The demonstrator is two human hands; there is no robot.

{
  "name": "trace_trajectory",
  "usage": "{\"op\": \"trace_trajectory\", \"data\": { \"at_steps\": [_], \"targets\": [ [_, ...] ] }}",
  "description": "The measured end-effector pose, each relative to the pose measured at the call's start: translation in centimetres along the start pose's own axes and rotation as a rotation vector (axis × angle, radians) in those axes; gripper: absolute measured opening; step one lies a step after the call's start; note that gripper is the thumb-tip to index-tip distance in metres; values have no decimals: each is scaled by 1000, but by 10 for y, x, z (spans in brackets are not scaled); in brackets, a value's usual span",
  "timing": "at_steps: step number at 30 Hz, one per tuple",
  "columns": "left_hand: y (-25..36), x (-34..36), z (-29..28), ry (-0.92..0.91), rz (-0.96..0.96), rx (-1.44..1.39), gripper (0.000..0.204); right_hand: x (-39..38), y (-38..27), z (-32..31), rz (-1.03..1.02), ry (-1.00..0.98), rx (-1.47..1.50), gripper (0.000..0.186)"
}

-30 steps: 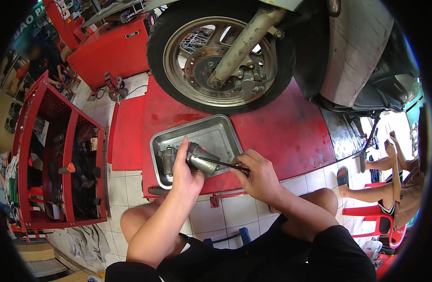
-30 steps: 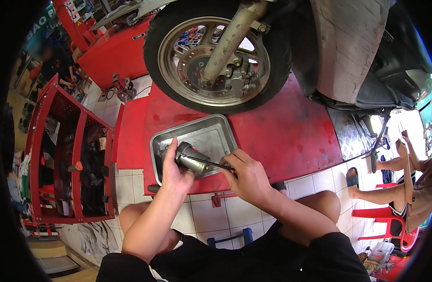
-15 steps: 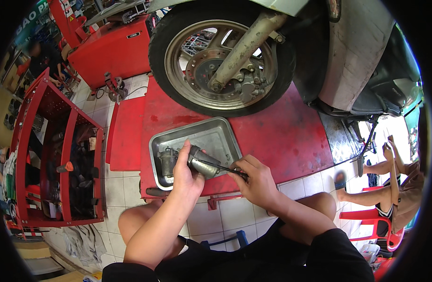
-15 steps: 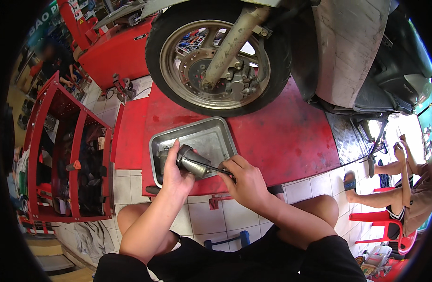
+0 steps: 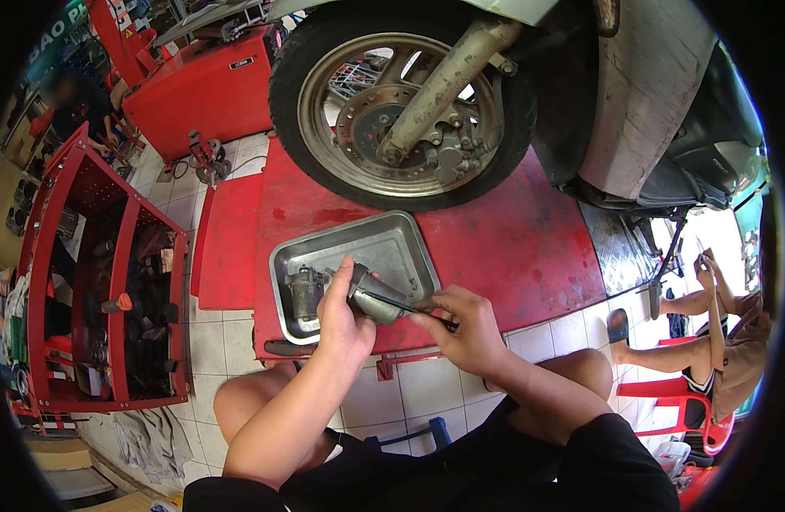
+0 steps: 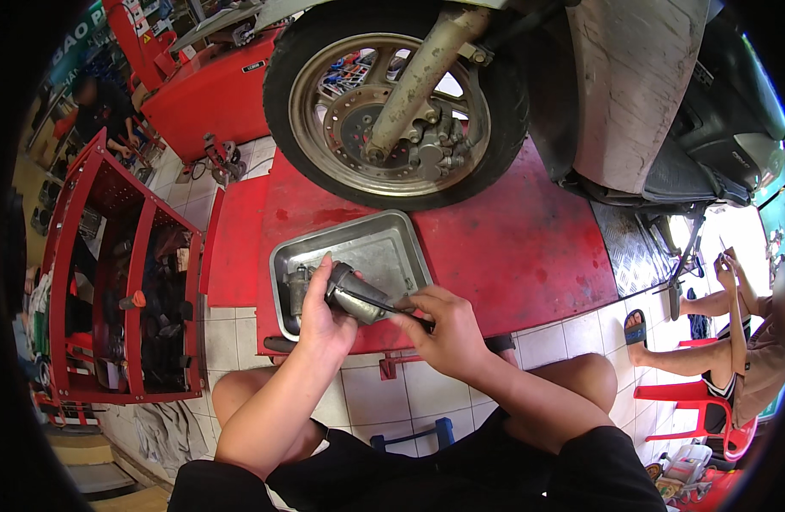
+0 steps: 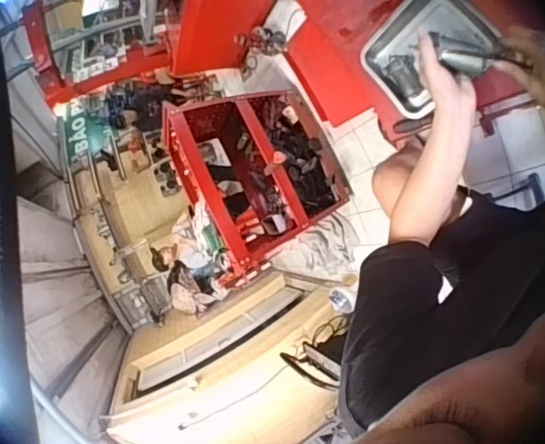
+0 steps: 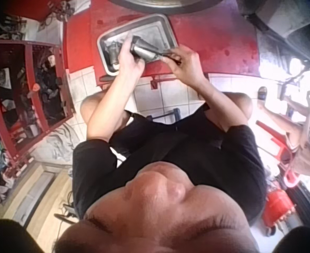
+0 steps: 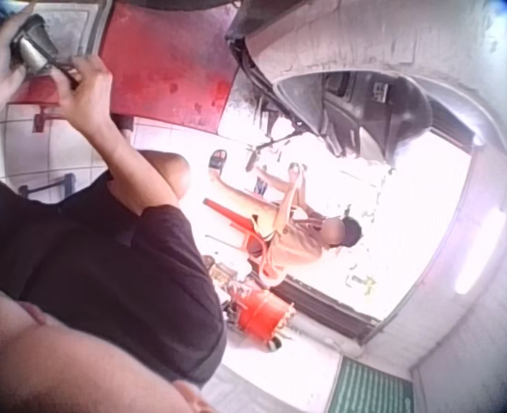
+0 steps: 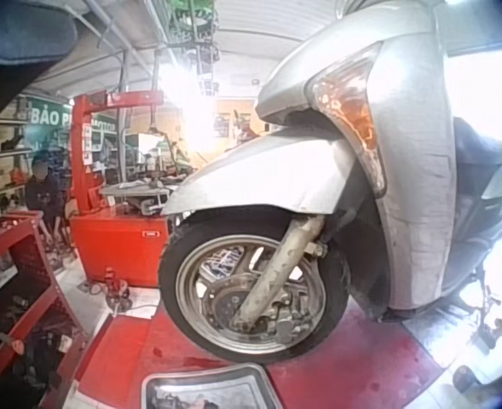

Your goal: The person uses a screwdriver to manipulate a cylindrical metal component, likely a starter motor, held over a metal tray. They repeatedly insert the tool into the component, rotate it, and adjust their grip while seated in a workshop. The person places the component and tool into the tray and continues to handle them throughout the clip.

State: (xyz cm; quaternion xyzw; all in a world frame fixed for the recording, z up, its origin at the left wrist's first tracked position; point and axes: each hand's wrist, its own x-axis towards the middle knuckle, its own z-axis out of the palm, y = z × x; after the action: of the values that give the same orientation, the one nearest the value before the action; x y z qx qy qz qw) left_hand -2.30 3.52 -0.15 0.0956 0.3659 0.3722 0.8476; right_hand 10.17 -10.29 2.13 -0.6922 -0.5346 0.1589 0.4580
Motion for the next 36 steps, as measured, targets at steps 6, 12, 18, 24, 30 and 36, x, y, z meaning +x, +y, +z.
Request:
{"op": "trace_trajectory", "data": {
  "at_steps": [6, 12, 18, 24, 30, 36],
  "targets": [
    [-3, -1, 2, 14, -18, 1, 31, -3, 2, 1, 158, 45, 77, 22],
    [-8, 4, -1, -20, -23, 21, 32, -5, 1, -7, 218, -87, 23, 25],
    [-15, 1, -6, -125, -71, -72, 24, -9, 1, -5, 327, -73, 32, 31],
    [-35, 12, -9, -151, -86, 6, 34, -23, 7, -9, 353, 22, 157, 12],
    [-28, 15, -30, -179, -92, 16, 29, -18, 10, -1, 364, -78, 314, 28],
    [-39, 17, -22, -165, -72, 88, 40, -20, 6, -12, 335, -66, 232, 21]
  ]
}}
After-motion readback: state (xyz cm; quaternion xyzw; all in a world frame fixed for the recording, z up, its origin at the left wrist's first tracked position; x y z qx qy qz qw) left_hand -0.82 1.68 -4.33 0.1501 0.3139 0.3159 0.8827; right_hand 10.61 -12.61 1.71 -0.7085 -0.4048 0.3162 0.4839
